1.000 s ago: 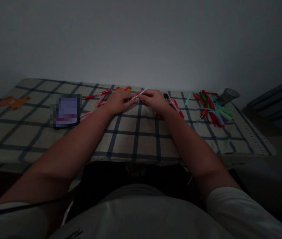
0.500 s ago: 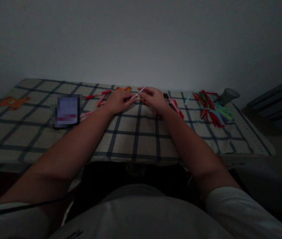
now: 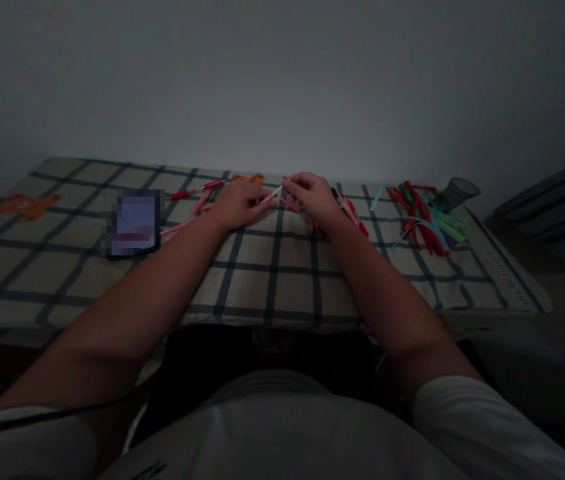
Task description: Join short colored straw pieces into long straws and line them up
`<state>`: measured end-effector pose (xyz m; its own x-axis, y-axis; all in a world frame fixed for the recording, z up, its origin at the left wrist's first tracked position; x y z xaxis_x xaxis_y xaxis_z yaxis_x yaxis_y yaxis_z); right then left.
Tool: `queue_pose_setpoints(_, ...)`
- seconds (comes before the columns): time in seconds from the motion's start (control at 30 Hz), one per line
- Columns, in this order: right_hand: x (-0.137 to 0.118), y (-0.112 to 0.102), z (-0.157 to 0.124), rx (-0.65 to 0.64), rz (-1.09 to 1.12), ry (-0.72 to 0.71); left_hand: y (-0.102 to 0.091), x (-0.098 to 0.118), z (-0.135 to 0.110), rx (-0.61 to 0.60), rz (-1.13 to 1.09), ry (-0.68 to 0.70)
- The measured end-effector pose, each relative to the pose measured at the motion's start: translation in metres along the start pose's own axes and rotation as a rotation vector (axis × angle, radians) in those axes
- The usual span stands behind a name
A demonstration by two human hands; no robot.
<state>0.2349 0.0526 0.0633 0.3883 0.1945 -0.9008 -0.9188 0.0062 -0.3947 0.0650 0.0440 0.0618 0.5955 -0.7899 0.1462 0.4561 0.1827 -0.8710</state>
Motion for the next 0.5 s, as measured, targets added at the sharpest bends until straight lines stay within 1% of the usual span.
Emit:
queue_pose_setpoints(0.17,-0.005,0.0,-0.003,-0.008,-0.016,0.008,-0.003,0.001,0.001,0.018,0.014,0.017)
queue_pose_setpoints(0.4,-0.002,-0.002,-0.001,0.006,-0.013,0.008,0.002,-0.01,0.001,0.011,-0.015,-0.018)
queue_pose_setpoints(0.5,-0.001,-0.004,-0.001,0.019,0.003,0.006,0.003,-0.01,0.001,0.007,0.008,-0.02)
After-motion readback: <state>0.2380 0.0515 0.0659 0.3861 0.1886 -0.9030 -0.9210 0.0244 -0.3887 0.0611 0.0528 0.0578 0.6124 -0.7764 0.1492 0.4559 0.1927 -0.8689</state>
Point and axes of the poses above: each hand's wrist, its own z-axis towards the middle knuckle, its own y-axis out of the palm, x = y × z, the point moved 10 cm from there along z, towards the middle knuckle, and after that the axes turned 7 degrees about y, right-handed, at the moved point
